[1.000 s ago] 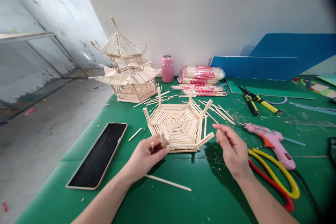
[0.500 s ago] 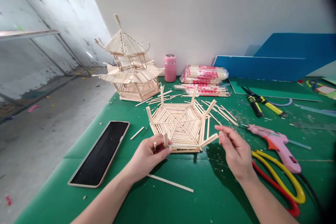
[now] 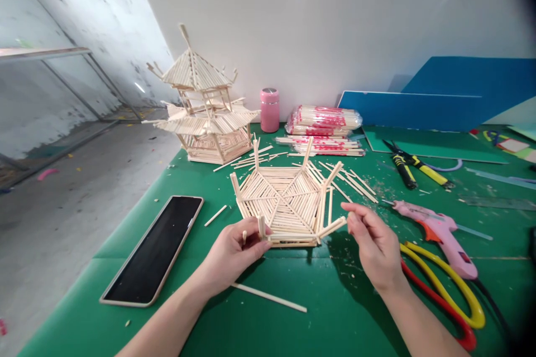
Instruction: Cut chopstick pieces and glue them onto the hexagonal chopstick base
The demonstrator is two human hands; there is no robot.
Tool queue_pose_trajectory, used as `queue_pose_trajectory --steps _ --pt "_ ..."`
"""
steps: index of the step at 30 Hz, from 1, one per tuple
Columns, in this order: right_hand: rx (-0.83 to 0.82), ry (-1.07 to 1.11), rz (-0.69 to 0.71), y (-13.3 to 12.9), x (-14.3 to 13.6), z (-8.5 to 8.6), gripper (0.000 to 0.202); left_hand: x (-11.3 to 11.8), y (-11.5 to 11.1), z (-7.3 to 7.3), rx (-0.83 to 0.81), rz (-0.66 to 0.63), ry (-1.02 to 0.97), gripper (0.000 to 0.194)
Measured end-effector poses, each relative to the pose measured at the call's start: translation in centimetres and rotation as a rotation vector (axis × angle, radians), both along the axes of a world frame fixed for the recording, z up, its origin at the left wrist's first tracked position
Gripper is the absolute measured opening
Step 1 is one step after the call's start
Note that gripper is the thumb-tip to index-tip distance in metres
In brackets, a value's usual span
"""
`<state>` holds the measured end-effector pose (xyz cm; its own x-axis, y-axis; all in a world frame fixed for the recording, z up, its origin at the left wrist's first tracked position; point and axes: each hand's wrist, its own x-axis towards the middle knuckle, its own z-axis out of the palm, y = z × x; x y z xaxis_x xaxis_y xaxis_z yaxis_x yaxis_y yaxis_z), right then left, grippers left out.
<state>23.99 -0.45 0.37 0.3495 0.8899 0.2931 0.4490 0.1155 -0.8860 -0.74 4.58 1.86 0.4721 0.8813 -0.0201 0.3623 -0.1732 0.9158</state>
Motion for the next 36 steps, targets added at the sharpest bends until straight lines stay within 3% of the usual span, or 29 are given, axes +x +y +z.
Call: queue_pose_trajectory --steps 22,36 --pt "0.023 0.005 0.002 0.06 0.01 0.12 0.023 -0.15 0.04 -0.31 -0.012 -0.02 -0.016 0.013" --pt "0.012 0.011 0.008 -0.05 0.16 0.02 0.022 0.2 -0.1 0.47 -0.066 0.005 -0.012 0.011"
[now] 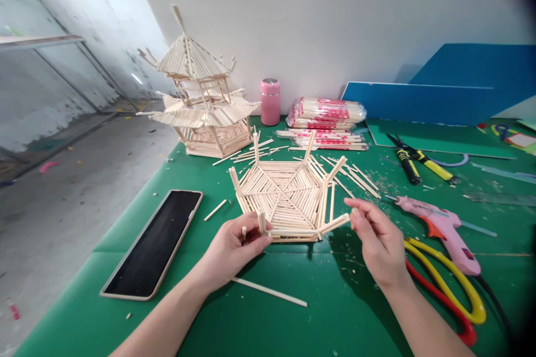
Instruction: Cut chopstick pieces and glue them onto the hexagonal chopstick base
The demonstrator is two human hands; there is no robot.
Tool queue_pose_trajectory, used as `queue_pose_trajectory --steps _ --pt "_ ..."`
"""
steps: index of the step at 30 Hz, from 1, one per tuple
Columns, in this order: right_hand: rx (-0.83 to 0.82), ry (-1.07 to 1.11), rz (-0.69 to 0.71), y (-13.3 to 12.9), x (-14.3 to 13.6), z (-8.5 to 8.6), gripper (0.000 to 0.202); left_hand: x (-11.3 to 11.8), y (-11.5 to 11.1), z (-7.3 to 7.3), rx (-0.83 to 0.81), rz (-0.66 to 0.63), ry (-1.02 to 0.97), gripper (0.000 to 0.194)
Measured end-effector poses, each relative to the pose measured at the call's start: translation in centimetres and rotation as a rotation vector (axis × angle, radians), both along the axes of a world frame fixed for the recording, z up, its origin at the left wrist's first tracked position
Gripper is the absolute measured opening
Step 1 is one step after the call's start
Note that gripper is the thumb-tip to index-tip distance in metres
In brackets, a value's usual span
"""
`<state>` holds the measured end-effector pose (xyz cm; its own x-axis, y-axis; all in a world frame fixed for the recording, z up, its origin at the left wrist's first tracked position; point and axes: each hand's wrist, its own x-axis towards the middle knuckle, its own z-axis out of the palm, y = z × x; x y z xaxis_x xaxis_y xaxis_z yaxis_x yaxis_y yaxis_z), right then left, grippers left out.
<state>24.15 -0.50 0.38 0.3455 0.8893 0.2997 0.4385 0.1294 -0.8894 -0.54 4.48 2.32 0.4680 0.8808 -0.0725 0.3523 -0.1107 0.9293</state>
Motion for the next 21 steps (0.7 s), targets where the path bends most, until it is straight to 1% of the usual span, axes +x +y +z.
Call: queue_pose_trajectory --steps 5,8,10,15,21 --pt "-0.005 0.001 0.004 -0.02 0.09 -0.13 0.022 -0.02 0.02 -0.17 -0.083 0.005 -0.056 0.012" --pt "0.0 -0.016 -0.001 -0.02 0.11 -0.13 0.022 -0.04 -0.1 -0.37 -0.151 0.019 -0.093 0.017" --pt "0.0 -0.021 -0.004 0.0 0.1 -0.11 0.021 -0.04 -0.19 -0.52 -0.167 0.029 -0.1 0.02" --pt "-0.007 -0.013 -0.015 0.18 0.04 -0.01 0.021 0.09 -0.17 -0.59 -0.111 0.062 -0.075 0.018" --pt "0.005 0.0 -0.01 0.14 0.0 0.07 0.021 0.12 0.01 -0.49 -0.054 0.052 -0.034 0.016"
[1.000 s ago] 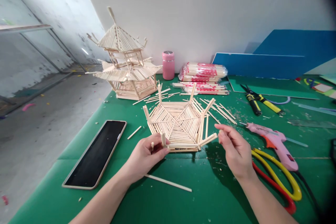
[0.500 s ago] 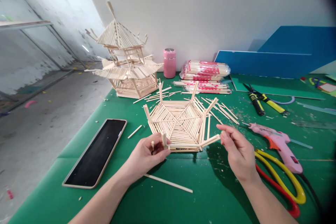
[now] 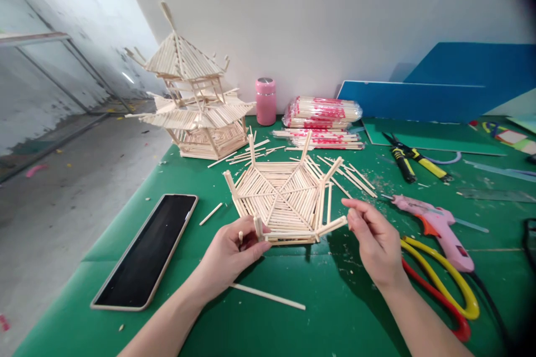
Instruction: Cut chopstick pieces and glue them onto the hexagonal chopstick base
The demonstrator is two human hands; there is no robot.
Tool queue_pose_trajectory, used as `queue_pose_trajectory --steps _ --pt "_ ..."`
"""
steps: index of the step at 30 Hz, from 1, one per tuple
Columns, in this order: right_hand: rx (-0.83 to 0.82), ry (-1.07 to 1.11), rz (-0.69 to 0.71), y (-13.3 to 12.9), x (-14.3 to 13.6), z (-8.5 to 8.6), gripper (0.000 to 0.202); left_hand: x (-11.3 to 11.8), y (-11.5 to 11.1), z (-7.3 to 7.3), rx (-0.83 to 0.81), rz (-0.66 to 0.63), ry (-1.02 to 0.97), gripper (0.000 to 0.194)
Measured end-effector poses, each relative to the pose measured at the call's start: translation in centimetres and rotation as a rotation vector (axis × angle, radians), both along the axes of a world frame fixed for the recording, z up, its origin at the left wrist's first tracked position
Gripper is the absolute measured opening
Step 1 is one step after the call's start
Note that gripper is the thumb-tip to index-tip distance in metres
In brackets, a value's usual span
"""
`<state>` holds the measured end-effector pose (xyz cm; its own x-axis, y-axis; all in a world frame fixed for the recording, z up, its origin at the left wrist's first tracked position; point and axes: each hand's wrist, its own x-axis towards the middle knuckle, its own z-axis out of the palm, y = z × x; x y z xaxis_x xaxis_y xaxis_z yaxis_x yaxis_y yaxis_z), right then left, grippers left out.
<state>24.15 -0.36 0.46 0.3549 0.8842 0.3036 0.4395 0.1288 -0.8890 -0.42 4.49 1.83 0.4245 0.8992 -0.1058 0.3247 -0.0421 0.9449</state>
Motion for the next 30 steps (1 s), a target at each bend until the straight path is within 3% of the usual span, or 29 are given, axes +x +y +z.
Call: queue_pose_trajectory --steps 16,25,30 --pt "-0.008 0.007 0.024 0.3 0.0 0.21 0.021 -0.31 0.4 -0.25 0.04 0.01 0.094 0.013" --pt "-0.031 0.0 0.027 0.26 -0.12 0.37 0.022 -0.19 0.49 -0.02 0.047 0.026 0.025 0.007" --pt "0.004 -0.013 0.003 0.11 0.13 0.2 0.022 -0.1 0.34 0.26 -0.023 0.014 -0.028 0.013"
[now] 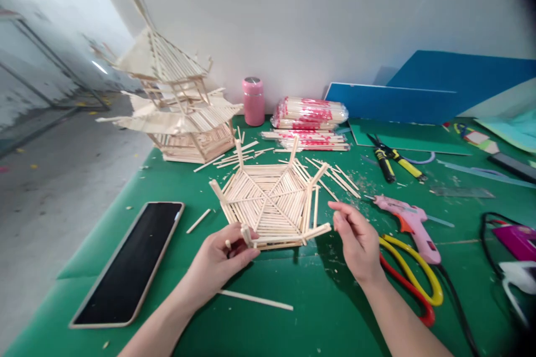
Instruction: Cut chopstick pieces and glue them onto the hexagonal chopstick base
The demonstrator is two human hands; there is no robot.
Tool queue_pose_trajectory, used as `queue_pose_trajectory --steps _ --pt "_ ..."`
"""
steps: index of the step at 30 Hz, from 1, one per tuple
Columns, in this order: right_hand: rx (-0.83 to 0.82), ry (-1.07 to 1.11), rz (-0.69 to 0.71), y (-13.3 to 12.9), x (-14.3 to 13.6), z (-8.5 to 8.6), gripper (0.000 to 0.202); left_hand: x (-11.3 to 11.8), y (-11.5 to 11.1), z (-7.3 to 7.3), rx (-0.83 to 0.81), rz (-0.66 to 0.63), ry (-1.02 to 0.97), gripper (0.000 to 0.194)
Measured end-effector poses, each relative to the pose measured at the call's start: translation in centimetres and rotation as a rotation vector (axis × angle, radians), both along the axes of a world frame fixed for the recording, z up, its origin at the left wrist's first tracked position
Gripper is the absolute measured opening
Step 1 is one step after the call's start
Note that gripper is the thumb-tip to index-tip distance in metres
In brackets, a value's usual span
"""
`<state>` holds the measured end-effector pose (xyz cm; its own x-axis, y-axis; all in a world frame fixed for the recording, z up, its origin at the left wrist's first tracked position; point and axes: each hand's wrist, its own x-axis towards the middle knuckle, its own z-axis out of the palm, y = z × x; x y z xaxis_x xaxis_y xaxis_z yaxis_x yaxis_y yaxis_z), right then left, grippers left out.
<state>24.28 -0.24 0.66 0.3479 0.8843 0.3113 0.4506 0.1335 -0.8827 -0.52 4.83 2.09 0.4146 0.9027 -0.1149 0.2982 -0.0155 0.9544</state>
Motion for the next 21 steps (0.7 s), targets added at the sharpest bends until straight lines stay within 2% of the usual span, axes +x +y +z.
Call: queue_pose_trajectory --steps 3,5,8,10,13,14,16,18,21 --pt "0.046 -0.003 -0.015 0.1 0.1 -0.3 0.021 -0.4 0.0 0.4 -0.076 -0.017 -0.076 0.035" --pt "0.086 0.001 -0.034 0.2 0.2 -0.5 0.021 -1.0 -0.3 1.2 -0.079 0.023 -0.138 0.044" --pt "0.164 0.017 -0.095 0.1 0.2 -0.1 0.02 -2.2 -1.7 3.1 -0.082 0.202 -0.203 0.033" --pt "0.209 0.027 -0.125 -0.4 0.2 0.5 0.017 -2.5 -3.2 4.4 -0.116 0.382 -0.274 0.025" --pt "0.224 0.017 -0.094 -1.9 -0.5 2.1 0.012 -1.6 -5.6 5.3 -0.3 0.457 -0.553 0.025" --pt "0.207 0.003 -0.042 -2.6 -1.0 2.6 0.011 -0.7 -6.3 5.3 -0.388 0.431 -0.625 0.025" --pt "0.167 -0.045 0.146 -4.1 -2.4 3.6 0.016 1.6 -7.4 4.8 -0.598 0.357 -0.692 0.031" --pt "0.165 -0.092 0.329 -5.4 -4.0 4.3 0.019 4.1 -8.1 3.9 -0.707 0.303 -0.748 0.033" --pt "0.12 -0.195 0.39 -6.4 -5.9 4.4 0.017 6.8 -8.5 2.4 -0.79 0.287 -0.747 0.033"
